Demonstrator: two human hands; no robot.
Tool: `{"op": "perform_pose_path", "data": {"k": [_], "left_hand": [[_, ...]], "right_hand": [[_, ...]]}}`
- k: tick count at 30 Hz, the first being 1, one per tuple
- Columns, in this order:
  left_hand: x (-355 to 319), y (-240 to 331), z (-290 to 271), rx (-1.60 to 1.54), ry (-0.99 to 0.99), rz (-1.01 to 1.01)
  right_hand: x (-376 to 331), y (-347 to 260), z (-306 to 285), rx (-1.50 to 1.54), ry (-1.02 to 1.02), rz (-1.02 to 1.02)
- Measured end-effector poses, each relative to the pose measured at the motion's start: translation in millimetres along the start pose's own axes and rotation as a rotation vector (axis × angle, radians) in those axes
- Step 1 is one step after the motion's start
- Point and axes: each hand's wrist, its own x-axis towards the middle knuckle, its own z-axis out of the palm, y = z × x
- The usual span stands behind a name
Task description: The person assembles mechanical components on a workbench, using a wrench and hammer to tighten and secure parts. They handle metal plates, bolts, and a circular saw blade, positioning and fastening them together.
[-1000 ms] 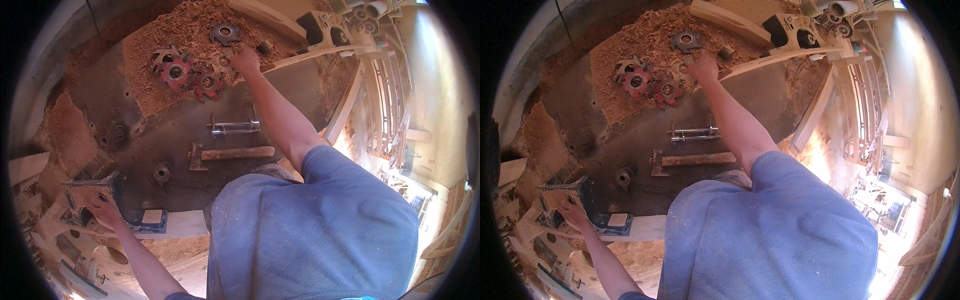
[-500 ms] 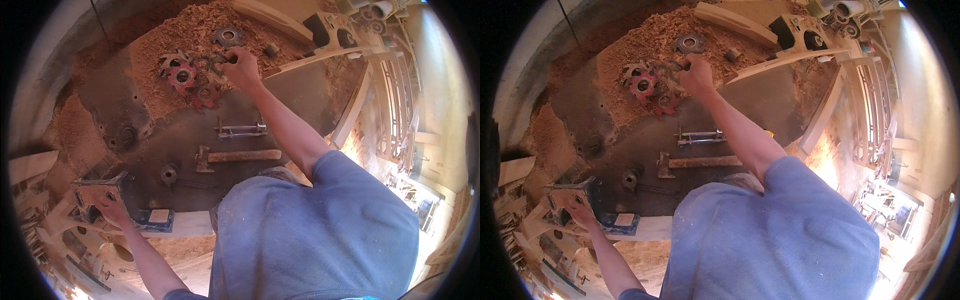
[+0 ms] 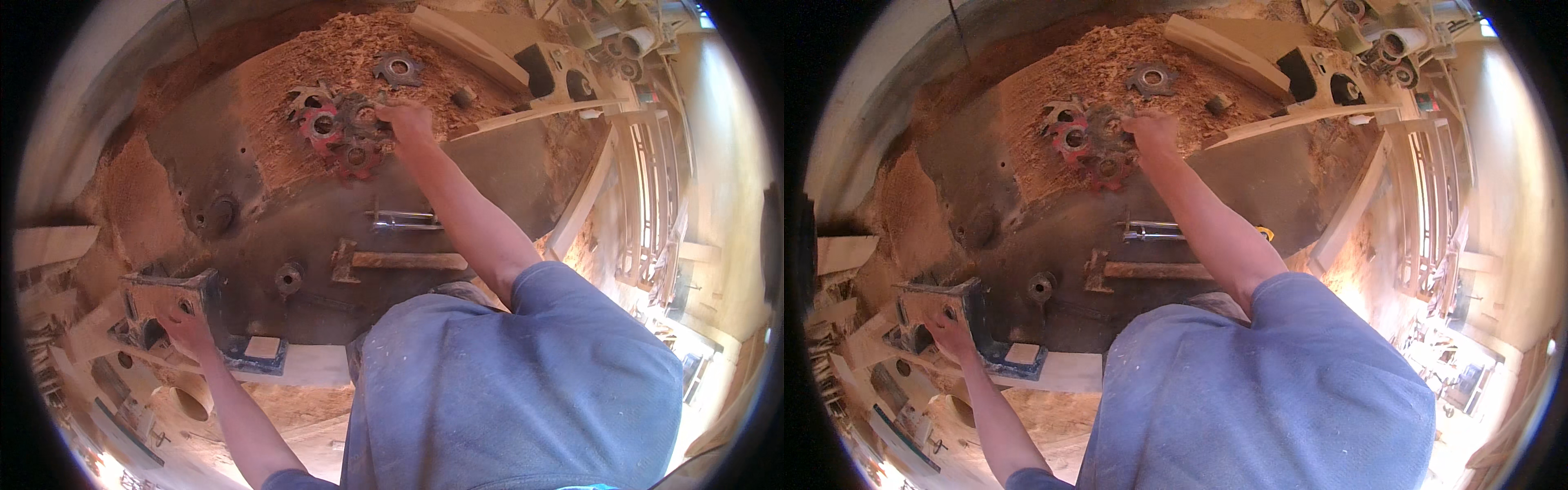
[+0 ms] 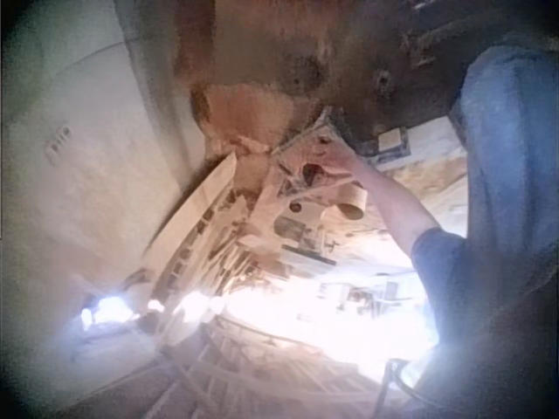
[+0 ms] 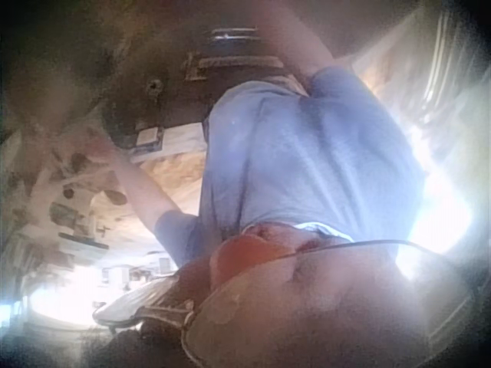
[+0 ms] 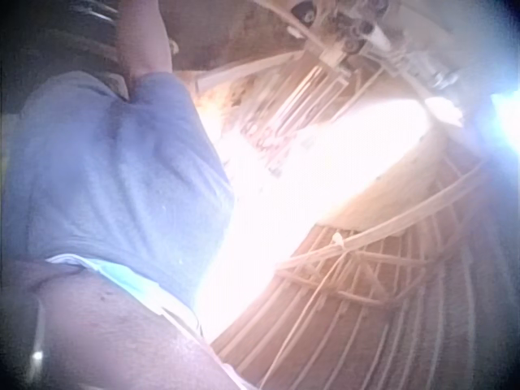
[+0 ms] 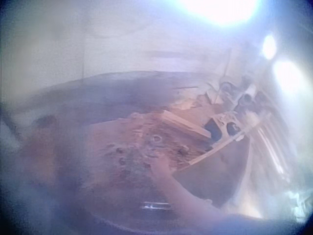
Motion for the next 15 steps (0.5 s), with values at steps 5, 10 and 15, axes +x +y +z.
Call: {"op": "perform_pose_path", "data": {"k": [5, 10, 15], "left_hand": [[-14, 45, -20, -0.018, -0.028, -0.123], [-13, 35, -20, -0.06, -0.027, -0.041], [-8, 10, -1, -0.113, 0.003, 0.089]], "right_hand": [[-27, -10, 19, 0.372, -0.048, 0.324], [-38, 19, 35, 0.573, -0.403, 0.526], [-67, 48, 85, 0.508, -0.37, 0.552]]}}
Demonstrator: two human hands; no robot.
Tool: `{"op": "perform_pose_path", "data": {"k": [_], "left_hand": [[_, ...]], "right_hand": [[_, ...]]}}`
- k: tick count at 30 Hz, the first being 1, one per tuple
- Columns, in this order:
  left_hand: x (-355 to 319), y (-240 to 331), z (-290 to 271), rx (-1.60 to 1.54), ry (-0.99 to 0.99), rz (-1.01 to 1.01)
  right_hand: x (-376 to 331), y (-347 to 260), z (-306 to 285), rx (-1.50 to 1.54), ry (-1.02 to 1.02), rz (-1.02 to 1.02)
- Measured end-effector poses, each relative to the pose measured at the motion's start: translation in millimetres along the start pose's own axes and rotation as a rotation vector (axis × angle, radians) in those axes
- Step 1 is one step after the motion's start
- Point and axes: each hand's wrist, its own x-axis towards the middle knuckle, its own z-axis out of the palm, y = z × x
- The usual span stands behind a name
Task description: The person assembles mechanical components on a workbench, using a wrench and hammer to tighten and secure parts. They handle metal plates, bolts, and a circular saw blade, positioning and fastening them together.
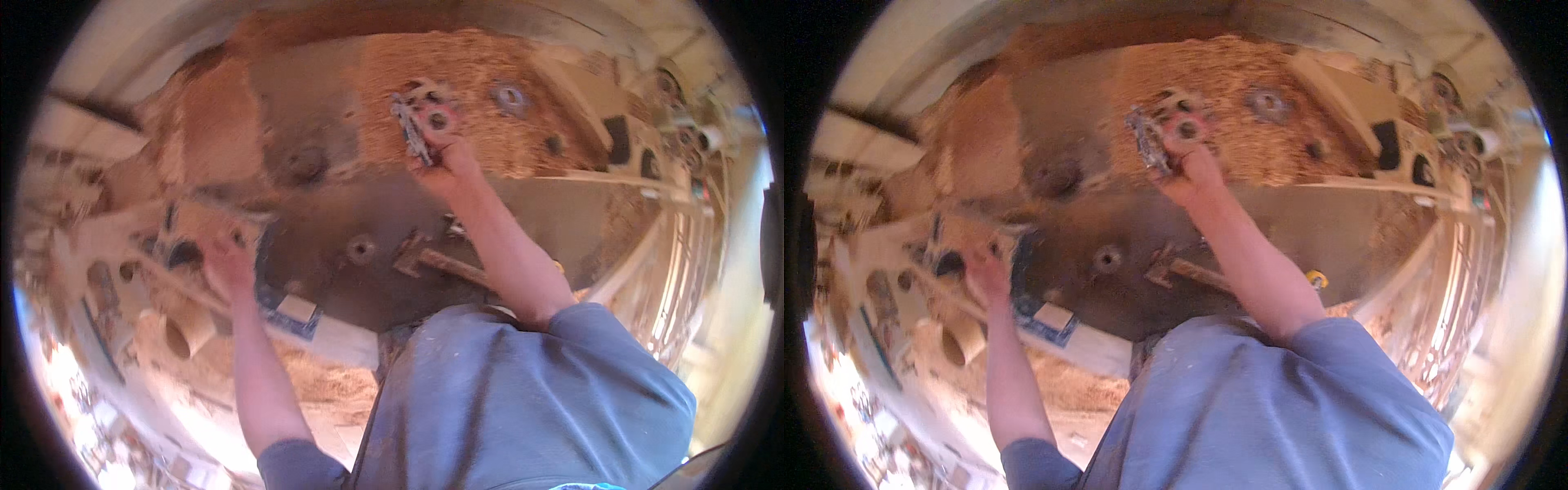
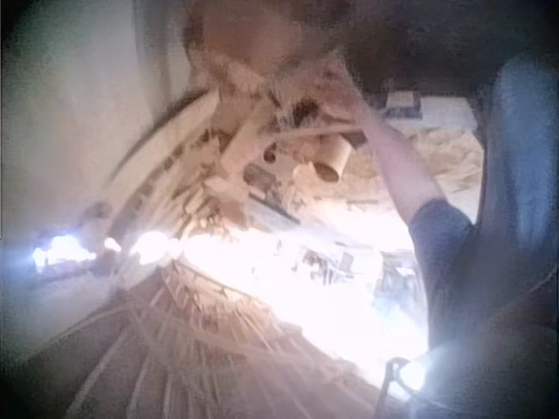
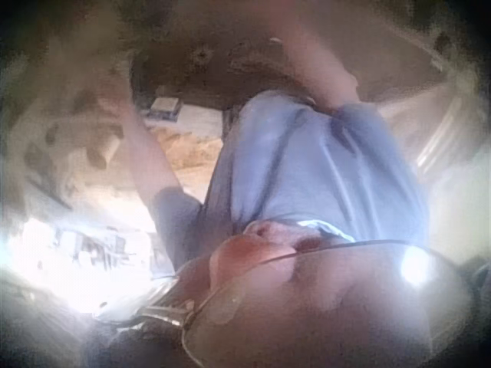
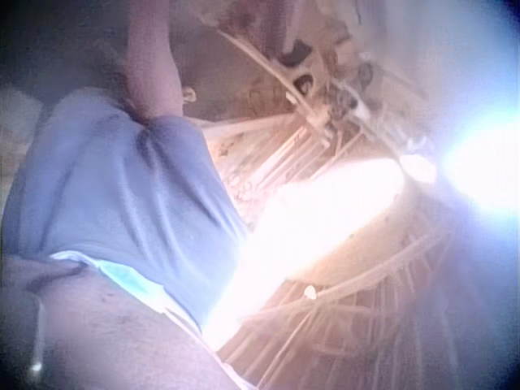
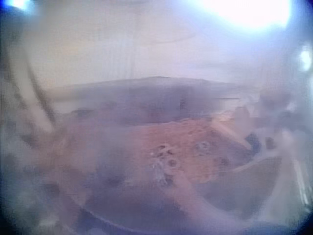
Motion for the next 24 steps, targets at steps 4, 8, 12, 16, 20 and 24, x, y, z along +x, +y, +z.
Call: {"op": "perform_pose_path", "data": {"k": [4, 8, 12, 16, 20, 24], "left_hand": [[-1, 37, -21, 0.085, -0.03, -0.151], [-5, 48, -28, 0.127, -0.061, -0.238], [-6, 50, -29, 0.108, -0.062, -0.237], [-6, 43, -24, 0.119, -0.049, -0.225], [-6, 44, -25, 0.108, -0.058, -0.228], [-4, 47, -29, 0.121, -0.097, -0.249]], "right_hand": [[9, 52, 55, -0.381, 0.073, -0.047], [26, 98, 87, -0.715, -0.009, -0.072], [40, 116, 97, -0.828, 0.049, -0.131], [41, 122, 85, -0.847, 0.063, -0.135], [32, 133, 77, -0.794, 0.063, -0.098], [30, 147, 73, -0.718, 0.091, -0.102]]}}
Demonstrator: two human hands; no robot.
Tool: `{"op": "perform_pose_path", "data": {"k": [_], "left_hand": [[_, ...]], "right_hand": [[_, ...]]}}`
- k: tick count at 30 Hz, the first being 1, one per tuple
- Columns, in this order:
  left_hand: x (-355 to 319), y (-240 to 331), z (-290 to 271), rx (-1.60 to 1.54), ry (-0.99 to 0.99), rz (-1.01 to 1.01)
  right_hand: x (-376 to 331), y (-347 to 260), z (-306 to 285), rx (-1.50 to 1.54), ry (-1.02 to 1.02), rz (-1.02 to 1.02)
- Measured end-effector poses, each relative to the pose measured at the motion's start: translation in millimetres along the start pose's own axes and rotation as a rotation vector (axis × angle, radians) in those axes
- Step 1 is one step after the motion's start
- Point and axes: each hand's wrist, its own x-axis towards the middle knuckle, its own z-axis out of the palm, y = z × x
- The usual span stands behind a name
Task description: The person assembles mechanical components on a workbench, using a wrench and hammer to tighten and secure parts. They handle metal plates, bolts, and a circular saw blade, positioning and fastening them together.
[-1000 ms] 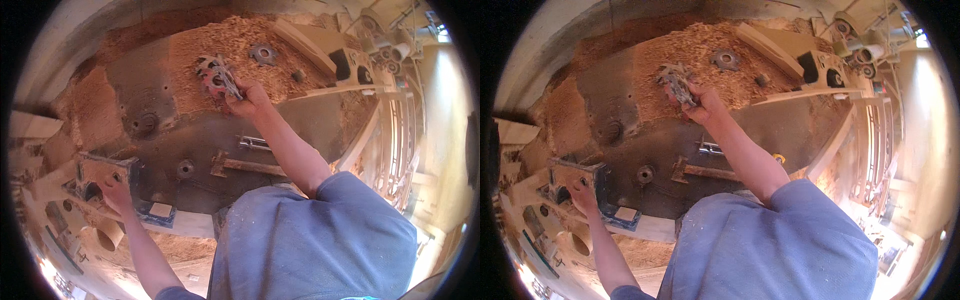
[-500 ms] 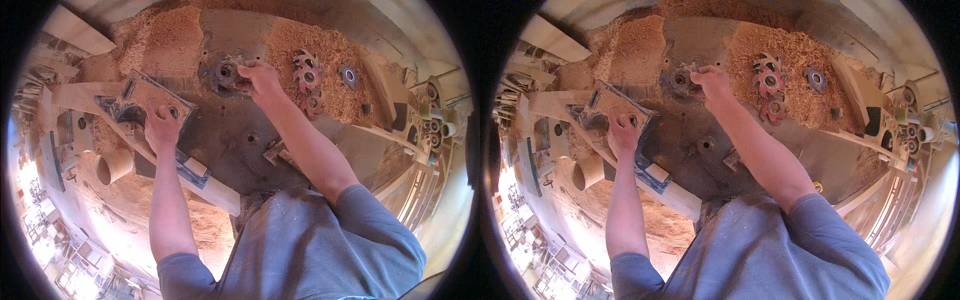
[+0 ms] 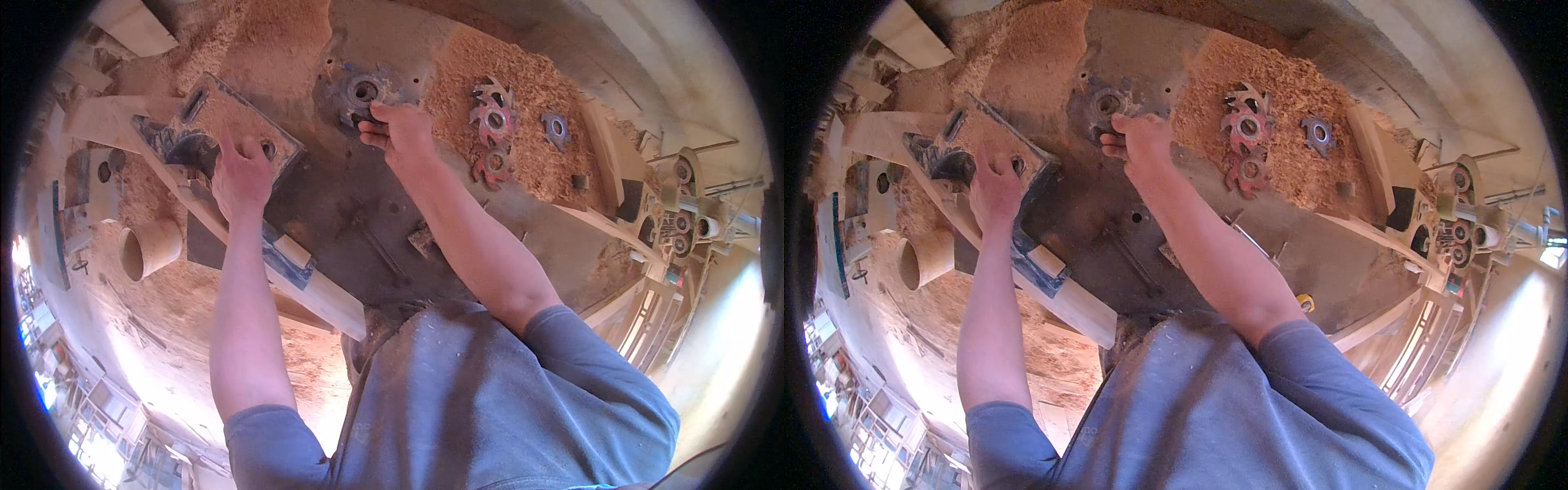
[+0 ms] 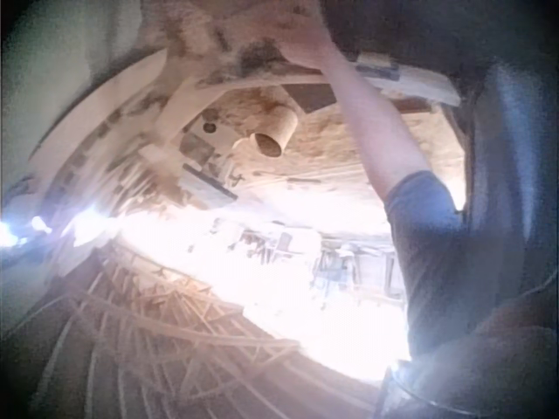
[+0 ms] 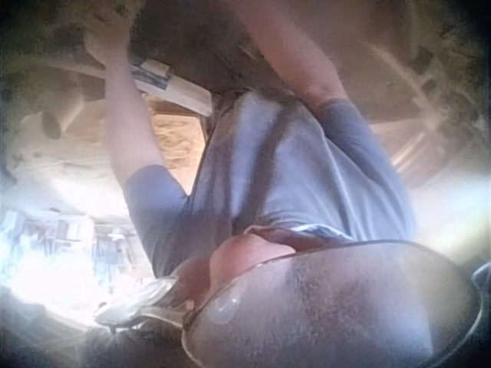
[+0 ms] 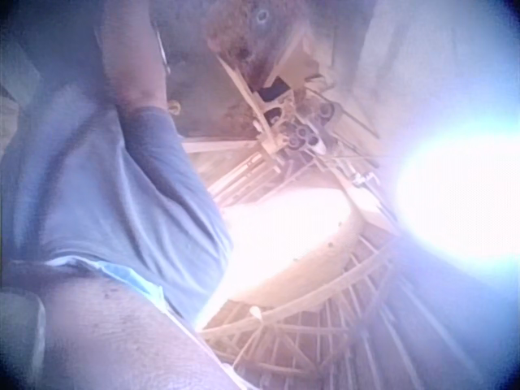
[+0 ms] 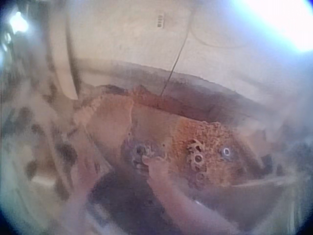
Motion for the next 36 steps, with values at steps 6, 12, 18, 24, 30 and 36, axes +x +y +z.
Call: {"op": "perform_pose_path", "data": {"k": [6, 12, 18, 24, 30, 36], "left_hand": [[-2, -1, 0, 0.012, 0.033, -0.01], [-3, 3, -1, -0.007, 0.014, -0.028], [-2, 0, 0, 0.001, 0.032, -0.008], [0, 4, -1, 0.033, -0.027, -0.028], [1, -1, 2, 0.022, 0.008, -0.018], [-3, 5, -5, 0.007, -0.009, -0.02]], "right_hand": [[-14, 9, 15, 0.043, 0.017, -0.01], [1, -4, -3, -0.163, -0.04, -0.027], [-16, 14, 7, -0.076, -0.124, 0.142], [-31, -19, -54, -0.506, -0.011, -0.204], [-122, 38, -78, -1.43, -0.299, -0.906], [-104, 58, -90, -1.616, -0.304, -0.877]]}}
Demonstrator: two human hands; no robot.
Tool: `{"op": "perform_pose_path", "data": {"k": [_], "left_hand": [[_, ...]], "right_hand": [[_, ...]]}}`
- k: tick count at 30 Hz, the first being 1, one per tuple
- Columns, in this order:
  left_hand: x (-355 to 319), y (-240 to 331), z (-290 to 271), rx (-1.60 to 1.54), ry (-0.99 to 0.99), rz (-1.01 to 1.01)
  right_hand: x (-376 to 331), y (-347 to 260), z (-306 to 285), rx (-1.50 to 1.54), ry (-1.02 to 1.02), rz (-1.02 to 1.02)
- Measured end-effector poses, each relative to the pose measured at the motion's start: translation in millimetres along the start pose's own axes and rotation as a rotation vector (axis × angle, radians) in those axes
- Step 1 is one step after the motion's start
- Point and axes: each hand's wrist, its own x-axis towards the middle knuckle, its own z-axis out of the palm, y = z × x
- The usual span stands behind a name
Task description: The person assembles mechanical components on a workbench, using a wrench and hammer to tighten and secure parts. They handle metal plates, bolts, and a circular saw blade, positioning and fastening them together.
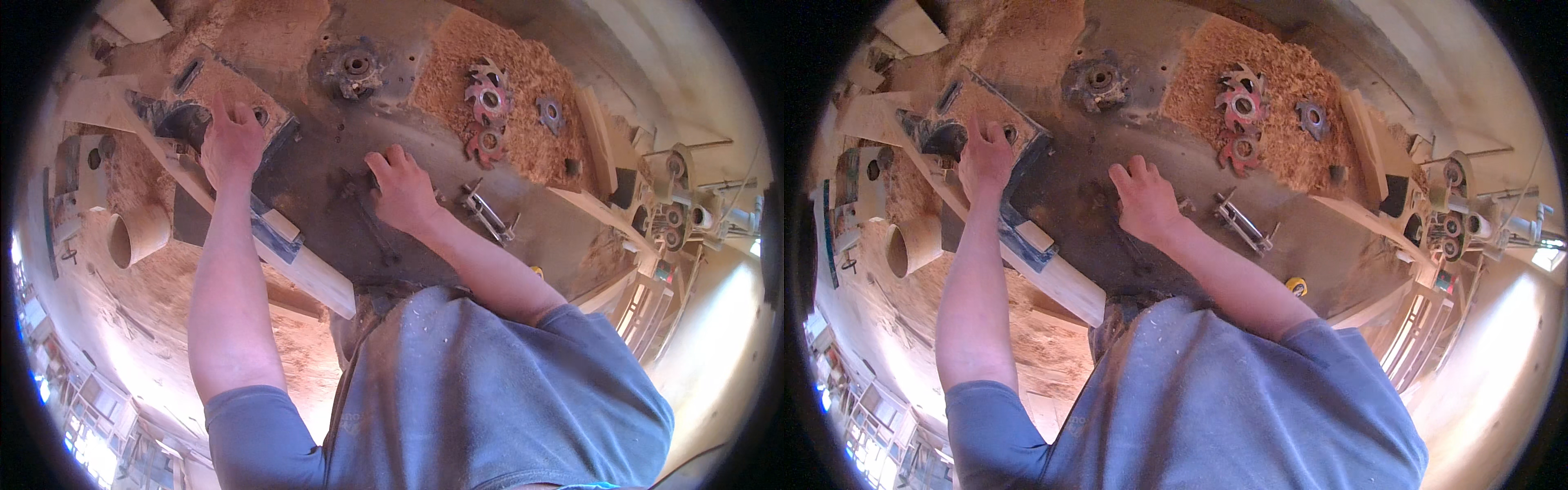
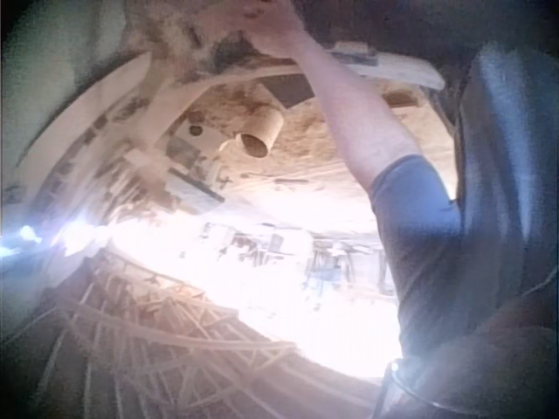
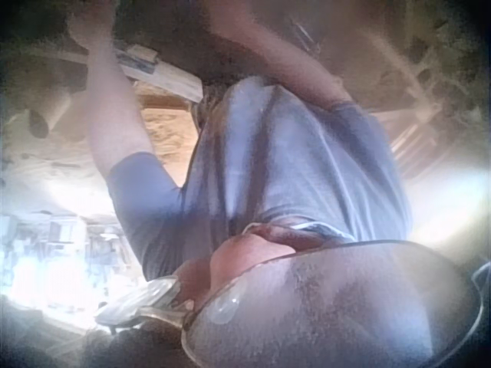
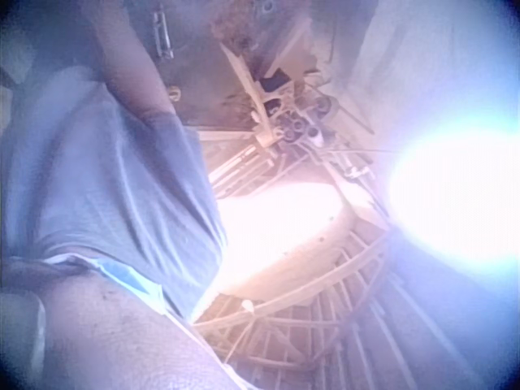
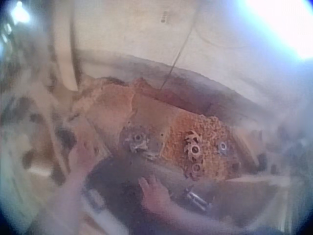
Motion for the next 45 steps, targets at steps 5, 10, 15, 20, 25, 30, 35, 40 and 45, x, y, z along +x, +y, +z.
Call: {"op": "perform_pose_path", "data": {"k": [5, 10, 15, 20, 25, 30, 35, 40, 45], "left_hand": [[0, -5, 4, 0.001, 0.013, 0.013], [1, -1, -6, -0.01, -0.042, 0.006], [1, -9, 2, -0.019, 0.021, 0.037], [0, 1, -14, -0.043, -0.11, 0.003], [2, -6, -12, -0.108, -0.102, -0.019], [-1, -5, -13, -0.172, -0.132, -0.007], [-4, -9, -8, -0.172, -0.096, 0.014], [4, -15, 7, -0.164, -0.076, 0.045], [19, -22, 27, -0.133, -0.032, 0.043]], "right_hand": [[8, 13, -1, 0.178, 0.072, 0.103], [44, 27, -36, 0.304, 0.369, 0.208], [125, 7, -84, 0.196, 0.391, 0.004], [184, 12, -72, -0.092, 0.113, -0.173], [192, 3, -70, -0.282, -0.023, -0.186], [185, 14, -74, -0.377, 0.002, -0.31], [132, -12, -108, -0.156, 0.021, 0.238], [60, 32, -60, -0.362, -0.34, 0.224], [16, 40, -30, -0.311, -0.103, -0.043]]}}
